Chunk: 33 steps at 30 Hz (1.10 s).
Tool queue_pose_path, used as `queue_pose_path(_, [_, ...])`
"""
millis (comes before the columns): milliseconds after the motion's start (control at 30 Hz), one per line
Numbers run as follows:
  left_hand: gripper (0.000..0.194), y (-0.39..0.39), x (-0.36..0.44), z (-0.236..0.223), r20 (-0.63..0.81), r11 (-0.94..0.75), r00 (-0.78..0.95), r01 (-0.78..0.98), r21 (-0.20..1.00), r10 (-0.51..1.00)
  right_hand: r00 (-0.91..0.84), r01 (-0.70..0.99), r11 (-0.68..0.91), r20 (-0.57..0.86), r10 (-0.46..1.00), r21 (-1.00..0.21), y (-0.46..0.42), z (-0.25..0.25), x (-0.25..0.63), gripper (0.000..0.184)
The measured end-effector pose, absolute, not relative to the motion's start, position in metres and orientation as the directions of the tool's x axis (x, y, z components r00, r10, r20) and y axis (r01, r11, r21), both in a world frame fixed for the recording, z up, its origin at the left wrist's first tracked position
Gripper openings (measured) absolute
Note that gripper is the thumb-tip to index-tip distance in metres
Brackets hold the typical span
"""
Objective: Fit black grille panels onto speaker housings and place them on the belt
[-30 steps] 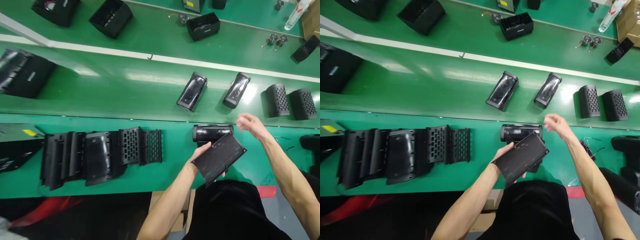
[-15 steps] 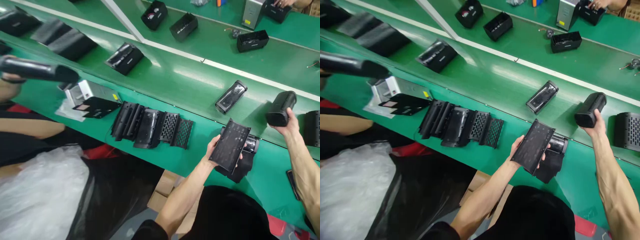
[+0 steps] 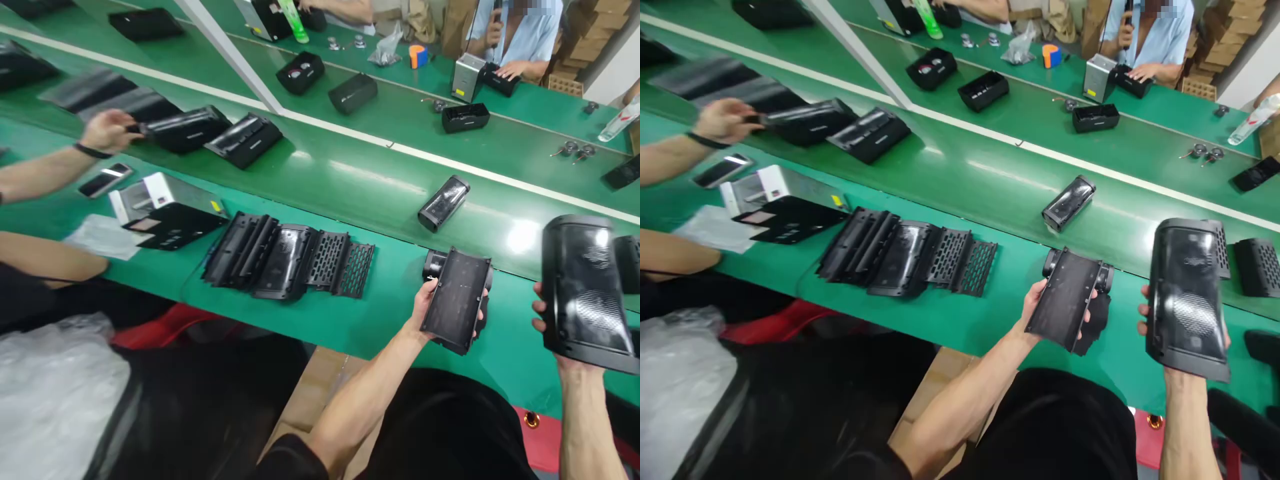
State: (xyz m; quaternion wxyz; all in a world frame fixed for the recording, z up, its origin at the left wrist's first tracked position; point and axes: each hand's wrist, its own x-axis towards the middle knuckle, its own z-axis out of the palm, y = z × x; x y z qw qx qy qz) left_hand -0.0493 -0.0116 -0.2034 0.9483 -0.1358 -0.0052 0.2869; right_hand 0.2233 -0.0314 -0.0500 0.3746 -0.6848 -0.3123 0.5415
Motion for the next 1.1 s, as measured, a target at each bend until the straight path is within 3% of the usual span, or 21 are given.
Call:
queue_pose_path(100, [0.095,-0.02,-0.046,-0.2,-0.053,0.804,0.824,-0.562,-0.193,0.564,0.267,0.13,-0.535,-0.49,0.83,-0.835,-0.06,-0.035,0.217,0.102])
queue_pose_path(167, [0.09,-0.027,-0.04,-0.201,-0.065,0.781,0.796,-0.604,-0.159,0.602,0.299,0.309,-0.521,-0.439,0.847,-0.795,-0.068,-0.017,0.208,0.094])
queue_pose_path(300, [0.071,-0.035,-0.021,-0.203,-0.097,0.707,0.713,-0.701,-0.096,0.694,0.252,0.694,-0.456,-0.405,0.879,-0.558,-0.064,0.013,0.172,0.109])
queue_pose_path(433, [0.066,-0.035,-0.007,-0.191,-0.04,0.682,0.685,-0.728,-0.072,0.727,0.193,0.852,-0.347,-0.381,0.904,-0.392,-0.056,0.021,0.14,0.103])
queue_pose_path(667, [0.067,-0.032,-0.003,-0.175,0.015,0.643,0.643,-0.766,-0.013,0.766,0.105,0.936,-0.227,-0.402,0.91,-0.269,-0.053,0.018,0.123,0.099])
queue_pose_path(900, [0.073,-0.038,0.001,-0.185,-0.024,0.625,0.625,-0.78,-0.022,0.78,0.109,0.939,-0.249,-0.484,0.868,-0.236,-0.056,0.012,0.114,0.1])
queue_pose_path(1100, [0.066,-0.032,-0.004,-0.175,-0.111,0.606,0.6,-0.796,0.018,0.792,0.012,0.915,-0.196,-0.462,0.887,-0.353,-0.049,0.008,0.135,0.101])
